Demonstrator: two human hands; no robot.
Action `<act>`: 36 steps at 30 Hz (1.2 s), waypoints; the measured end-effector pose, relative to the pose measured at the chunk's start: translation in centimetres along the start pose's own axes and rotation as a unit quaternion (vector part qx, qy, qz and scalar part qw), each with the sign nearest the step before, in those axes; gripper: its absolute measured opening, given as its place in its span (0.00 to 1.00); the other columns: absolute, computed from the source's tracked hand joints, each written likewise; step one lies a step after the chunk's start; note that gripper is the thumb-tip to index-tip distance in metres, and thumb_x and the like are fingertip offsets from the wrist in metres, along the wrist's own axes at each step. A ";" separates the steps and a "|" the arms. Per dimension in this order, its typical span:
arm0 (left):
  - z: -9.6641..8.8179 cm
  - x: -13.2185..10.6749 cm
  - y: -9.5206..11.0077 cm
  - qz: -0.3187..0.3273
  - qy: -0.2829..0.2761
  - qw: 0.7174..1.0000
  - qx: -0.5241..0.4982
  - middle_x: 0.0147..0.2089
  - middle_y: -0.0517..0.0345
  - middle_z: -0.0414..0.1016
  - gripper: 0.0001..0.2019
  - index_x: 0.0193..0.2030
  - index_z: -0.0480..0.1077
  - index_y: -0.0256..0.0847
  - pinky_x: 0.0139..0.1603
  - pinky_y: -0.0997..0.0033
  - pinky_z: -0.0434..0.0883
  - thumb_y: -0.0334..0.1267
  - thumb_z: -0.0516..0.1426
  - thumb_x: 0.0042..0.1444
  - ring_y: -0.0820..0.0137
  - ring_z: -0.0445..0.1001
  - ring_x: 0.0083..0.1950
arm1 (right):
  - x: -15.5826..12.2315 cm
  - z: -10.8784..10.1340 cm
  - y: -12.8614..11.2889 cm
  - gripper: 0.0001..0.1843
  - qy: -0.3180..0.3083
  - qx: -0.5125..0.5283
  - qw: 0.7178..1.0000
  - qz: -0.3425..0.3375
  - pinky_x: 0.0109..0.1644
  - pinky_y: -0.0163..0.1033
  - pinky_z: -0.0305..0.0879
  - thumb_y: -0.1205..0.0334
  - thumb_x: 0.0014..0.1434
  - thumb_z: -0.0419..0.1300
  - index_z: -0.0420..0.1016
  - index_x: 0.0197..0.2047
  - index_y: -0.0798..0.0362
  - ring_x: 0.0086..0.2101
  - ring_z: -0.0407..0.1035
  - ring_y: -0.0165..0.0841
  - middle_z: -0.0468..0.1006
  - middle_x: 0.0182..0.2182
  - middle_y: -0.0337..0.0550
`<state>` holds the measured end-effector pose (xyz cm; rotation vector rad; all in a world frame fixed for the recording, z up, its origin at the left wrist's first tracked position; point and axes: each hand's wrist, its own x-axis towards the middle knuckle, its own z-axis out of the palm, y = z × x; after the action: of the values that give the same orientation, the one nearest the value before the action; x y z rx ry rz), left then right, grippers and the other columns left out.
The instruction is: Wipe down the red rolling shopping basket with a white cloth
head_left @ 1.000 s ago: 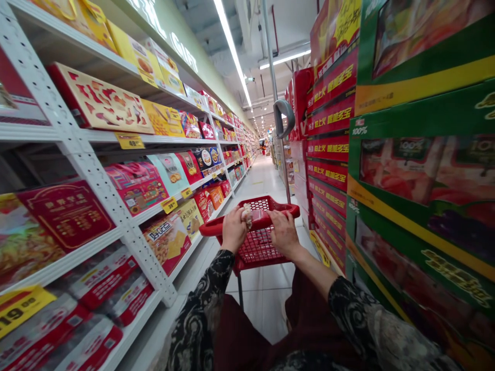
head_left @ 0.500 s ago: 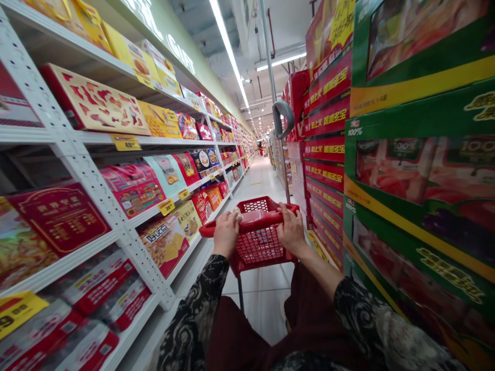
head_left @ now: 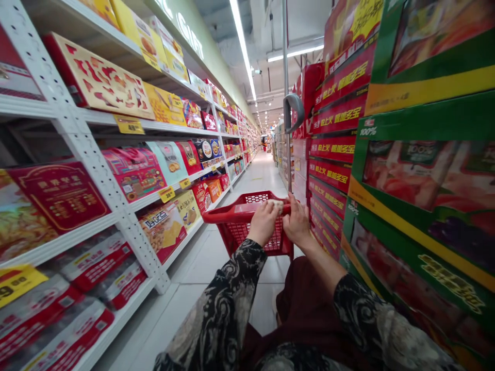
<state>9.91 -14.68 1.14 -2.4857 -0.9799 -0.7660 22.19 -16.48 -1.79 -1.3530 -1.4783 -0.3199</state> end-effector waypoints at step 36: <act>0.6 -2.0 -4.2 -0.049 0.049 0.998 -0.015 0.56 0.51 0.66 0.16 0.54 0.64 0.42 0.61 0.58 0.59 0.34 0.48 0.59 0.64 0.60 0.60 | -0.1 1.8 -3.2 0.31 -0.082 0.003 0.994 -0.071 0.62 0.52 0.40 0.73 0.49 0.47 0.60 0.58 0.58 0.58 0.54 0.39 0.65 0.56 0.50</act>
<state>5.88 -12.46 -0.03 -2.4152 -1.0683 -0.9294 18.57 -16.19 -1.24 -1.2965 -1.7154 -0.2994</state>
